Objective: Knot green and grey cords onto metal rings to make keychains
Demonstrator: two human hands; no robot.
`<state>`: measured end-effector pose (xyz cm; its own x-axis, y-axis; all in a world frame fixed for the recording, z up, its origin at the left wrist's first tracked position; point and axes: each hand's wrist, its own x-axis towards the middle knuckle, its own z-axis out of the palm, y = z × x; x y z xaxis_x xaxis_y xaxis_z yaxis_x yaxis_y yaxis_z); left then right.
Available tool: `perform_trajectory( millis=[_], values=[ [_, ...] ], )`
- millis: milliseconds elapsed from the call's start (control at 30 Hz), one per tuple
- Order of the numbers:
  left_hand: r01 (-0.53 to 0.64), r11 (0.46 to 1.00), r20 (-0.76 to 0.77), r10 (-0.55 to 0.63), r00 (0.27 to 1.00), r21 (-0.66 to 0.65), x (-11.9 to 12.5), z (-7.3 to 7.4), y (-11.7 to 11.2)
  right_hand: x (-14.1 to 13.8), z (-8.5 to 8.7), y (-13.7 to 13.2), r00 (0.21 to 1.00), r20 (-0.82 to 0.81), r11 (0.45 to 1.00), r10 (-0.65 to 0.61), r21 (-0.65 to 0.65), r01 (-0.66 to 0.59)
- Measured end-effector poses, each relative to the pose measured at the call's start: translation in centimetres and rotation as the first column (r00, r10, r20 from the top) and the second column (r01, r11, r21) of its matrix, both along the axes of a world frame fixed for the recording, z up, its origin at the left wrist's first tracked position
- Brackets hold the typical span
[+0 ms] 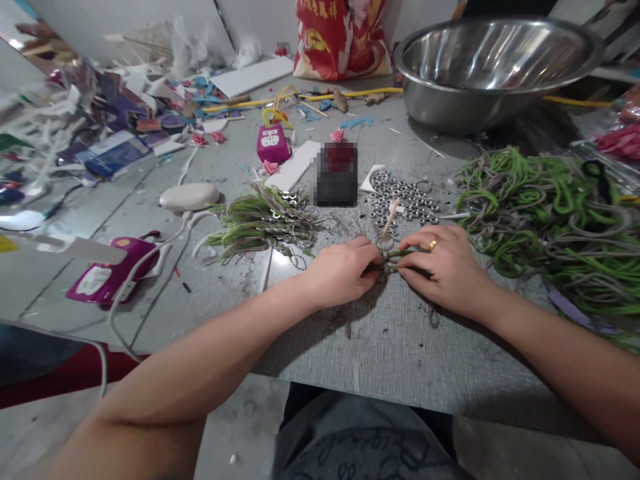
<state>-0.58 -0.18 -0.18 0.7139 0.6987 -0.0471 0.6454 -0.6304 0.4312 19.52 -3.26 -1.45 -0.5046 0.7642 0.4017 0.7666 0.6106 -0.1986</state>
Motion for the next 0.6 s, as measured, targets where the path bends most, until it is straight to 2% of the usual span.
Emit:
perform_trajectory(
  millis=[300, 600],
  values=[
    [0.0, 1.0, -0.024, 0.001, 1.0, 0.022, 0.05, -0.02, -0.03, -0.04, 0.16, -0.07, 0.999, 0.042, 0.999, 0.002, 0.045, -0.004],
    [-0.007, 1.0, -0.026, 0.008, 1.0, 0.021, 0.17, -0.1, -0.07, -0.14, -0.27, -0.04, 0.999, -0.052, 0.999, -0.011, -0.034, 0.009]
  ],
)
